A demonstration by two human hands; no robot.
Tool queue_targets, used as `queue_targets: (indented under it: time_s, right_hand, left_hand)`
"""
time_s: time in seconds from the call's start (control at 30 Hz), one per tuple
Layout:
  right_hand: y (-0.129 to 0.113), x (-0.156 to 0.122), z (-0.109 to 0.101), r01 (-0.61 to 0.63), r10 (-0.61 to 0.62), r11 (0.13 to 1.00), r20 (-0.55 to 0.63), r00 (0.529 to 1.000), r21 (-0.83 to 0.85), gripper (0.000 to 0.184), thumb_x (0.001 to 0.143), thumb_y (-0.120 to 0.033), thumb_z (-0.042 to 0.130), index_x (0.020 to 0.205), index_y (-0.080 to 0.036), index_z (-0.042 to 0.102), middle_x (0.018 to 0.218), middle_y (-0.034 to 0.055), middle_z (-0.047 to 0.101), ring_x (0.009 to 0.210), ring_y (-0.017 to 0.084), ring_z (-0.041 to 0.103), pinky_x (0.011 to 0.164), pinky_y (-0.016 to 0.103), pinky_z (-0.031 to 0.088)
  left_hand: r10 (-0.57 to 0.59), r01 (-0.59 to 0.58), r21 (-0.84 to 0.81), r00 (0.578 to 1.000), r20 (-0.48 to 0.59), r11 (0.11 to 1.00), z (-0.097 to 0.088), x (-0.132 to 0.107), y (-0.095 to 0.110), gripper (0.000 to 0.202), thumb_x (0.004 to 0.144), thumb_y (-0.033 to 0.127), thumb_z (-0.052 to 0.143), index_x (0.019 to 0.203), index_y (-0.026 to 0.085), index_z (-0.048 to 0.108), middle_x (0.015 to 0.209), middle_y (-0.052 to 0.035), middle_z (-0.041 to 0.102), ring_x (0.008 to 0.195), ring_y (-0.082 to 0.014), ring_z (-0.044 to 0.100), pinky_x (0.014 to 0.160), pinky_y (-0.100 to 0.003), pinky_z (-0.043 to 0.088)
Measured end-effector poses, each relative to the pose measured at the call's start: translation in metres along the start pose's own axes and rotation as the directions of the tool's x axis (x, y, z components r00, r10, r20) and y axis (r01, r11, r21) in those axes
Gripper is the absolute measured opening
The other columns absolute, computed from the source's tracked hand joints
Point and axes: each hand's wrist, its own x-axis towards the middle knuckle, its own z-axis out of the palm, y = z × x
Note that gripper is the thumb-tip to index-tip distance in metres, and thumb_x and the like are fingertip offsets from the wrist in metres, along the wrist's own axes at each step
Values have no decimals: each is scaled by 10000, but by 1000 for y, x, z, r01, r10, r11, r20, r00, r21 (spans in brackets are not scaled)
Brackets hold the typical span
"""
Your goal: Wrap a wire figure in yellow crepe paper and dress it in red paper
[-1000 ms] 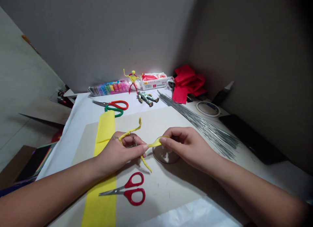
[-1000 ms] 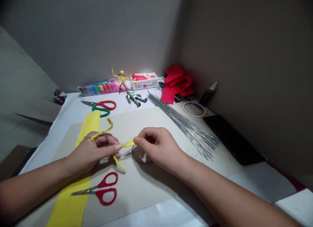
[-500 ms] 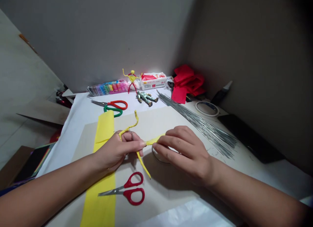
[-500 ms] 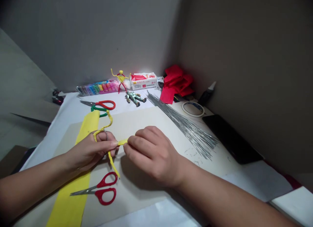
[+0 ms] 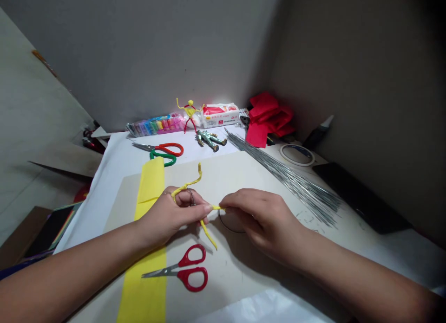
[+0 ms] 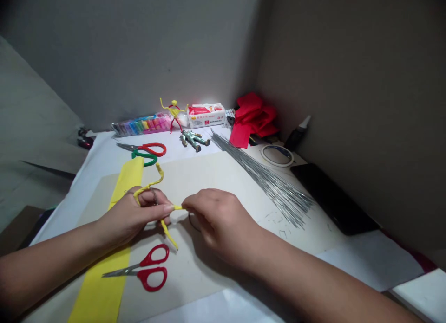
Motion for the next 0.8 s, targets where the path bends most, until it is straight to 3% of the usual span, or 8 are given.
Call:
queue_targets:
  time_s: [0.1, 0.17, 0.27, 0.33, 0.43, 0.53, 0.63, 0.8]
  right_hand:
    - [-3, 3, -4, -297, 271, 932, 146, 952, 208, 155, 850, -84, 484, 894, -177, 601, 793, 29, 649, 709, 125, 589, 663, 229, 448]
    - [-4, 5, -6, -474, 410, 783, 240, 880, 402, 84, 876, -141, 483, 889, -185, 554, 754, 7, 611, 697, 115, 583, 639, 214, 447]
    - [-4, 7, -8, -573, 463, 566, 346, 816, 592, 25, 890, -184, 490, 866, -184, 495, 721, -14, 562, 679, 95, 555, 610, 188, 429]
    - [-5, 7, -7, -578, 461, 541, 360, 811, 611, 59, 897, -188, 478, 840, -179, 489, 706, -18, 552, 647, 84, 526, 586, 179, 411]
    - [-7, 6, -8, -480, 412, 725, 247, 877, 494, 70, 897, -165, 461, 882, -179, 528, 781, 0, 580, 695, 96, 530, 631, 201, 423]
    - [-7, 5, -7, -203, 169, 950, 156, 973, 236, 249, 833, -77, 514, 1060, -170, 552, 949, 38, 594, 854, 130, 533, 776, 241, 420]
    - [-3, 2, -5, 12, -20, 999, 176, 984, 48, 405, 786, 8, 483, 1160, -143, 519, 945, 59, 558, 854, 152, 489, 795, 274, 402]
    - [4, 1, 1, 164, -142, 974, 147, 979, -153, 280, 854, -60, 447, 1109, -124, 542, 845, 60, 536, 762, 170, 435, 719, 318, 376]
  left_hand:
    - [49, -42, 110, 997, -59, 993, 4, -4, 3, 148, 720, 273, 707, 652, 162, 636, 611, 13, 684, 565, -98, 594, 553, -183, 463]
    - [94, -78, 169, 992, -87, 983, 7, -7, 5, 127, 718, 256, 702, 657, 166, 637, 634, 12, 693, 606, -111, 620, 588, -189, 482]
    - [124, -101, 219, 988, -94, 970, 9, -8, 6, 111, 717, 245, 695, 660, 168, 639, 622, 14, 688, 593, -115, 620, 597, -198, 492]
    - [128, -104, 222, 987, -96, 969, 8, -8, 7, 112, 713, 242, 695, 657, 166, 637, 619, 12, 687, 589, -117, 617, 596, -202, 493]
    - [117, -92, 206, 987, -112, 974, 6, -6, 9, 118, 711, 244, 698, 651, 159, 641, 613, 8, 683, 570, -108, 597, 561, -190, 473]
    - [91, -75, 159, 991, -100, 984, 2, -3, 7, 135, 723, 255, 691, 643, 153, 656, 593, 8, 665, 539, -92, 558, 530, -183, 450]
    - [16, -15, 9, 998, -63, 1000, -1, 0, 2, 151, 709, 275, 712, 639, 156, 650, 576, 15, 650, 520, -89, 542, 534, -198, 457]
    - [-57, 51, -153, 998, -33, 987, -2, 5, -4, 190, 661, 282, 763, 623, 153, 629, 538, 13, 636, 490, -81, 514, 505, -198, 433]
